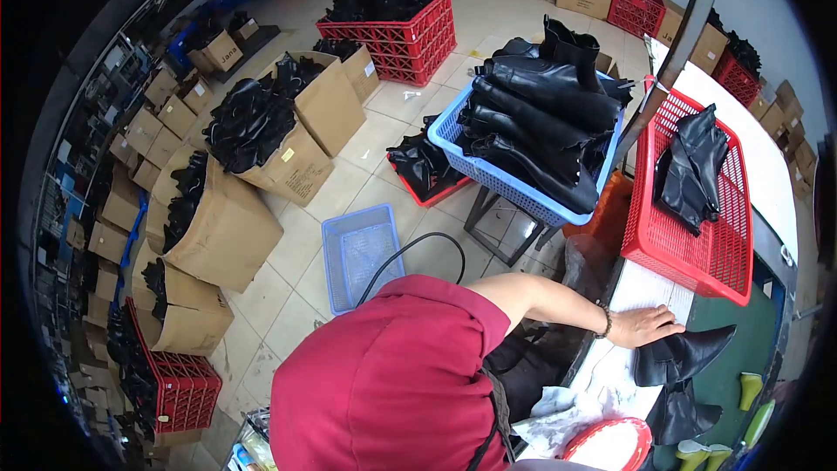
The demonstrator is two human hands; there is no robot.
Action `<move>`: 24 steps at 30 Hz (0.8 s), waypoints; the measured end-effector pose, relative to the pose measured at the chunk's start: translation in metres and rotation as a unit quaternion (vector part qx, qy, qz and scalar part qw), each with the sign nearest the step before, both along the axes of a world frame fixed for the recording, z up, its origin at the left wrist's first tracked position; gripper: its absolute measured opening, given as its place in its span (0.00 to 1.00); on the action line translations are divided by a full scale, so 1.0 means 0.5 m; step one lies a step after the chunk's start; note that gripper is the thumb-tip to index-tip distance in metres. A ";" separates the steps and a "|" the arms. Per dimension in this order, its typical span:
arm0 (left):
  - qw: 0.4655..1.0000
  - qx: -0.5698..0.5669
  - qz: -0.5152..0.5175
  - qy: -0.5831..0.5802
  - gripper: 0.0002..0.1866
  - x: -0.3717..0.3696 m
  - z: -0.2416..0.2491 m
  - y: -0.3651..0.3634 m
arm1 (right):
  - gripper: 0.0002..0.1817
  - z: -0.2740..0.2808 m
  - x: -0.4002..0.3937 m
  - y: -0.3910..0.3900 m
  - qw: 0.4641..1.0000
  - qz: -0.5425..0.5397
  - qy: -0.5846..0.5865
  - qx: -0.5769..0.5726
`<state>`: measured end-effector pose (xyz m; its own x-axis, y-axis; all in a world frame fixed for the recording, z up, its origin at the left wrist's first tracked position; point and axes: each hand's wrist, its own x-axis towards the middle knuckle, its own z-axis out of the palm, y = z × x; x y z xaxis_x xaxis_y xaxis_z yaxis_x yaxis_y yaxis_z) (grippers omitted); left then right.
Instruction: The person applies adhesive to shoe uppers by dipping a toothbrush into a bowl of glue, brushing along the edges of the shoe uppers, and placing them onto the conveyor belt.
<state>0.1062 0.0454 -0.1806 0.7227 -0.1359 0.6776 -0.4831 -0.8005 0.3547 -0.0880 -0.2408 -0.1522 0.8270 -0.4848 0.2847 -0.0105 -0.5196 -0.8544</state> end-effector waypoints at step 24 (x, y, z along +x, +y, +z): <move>0.990 -0.109 -0.081 0.049 0.36 0.007 0.009 0.021 | 0.28 -0.202 -0.203 -0.351 0.991 -0.077 0.013 -0.112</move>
<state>0.1096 0.0560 -0.1761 0.7669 -0.1135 0.6316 -0.5533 -0.6156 0.5611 -0.1893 -0.4162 -0.2533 0.7563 -0.5327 0.3798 -0.1246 -0.6872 -0.7157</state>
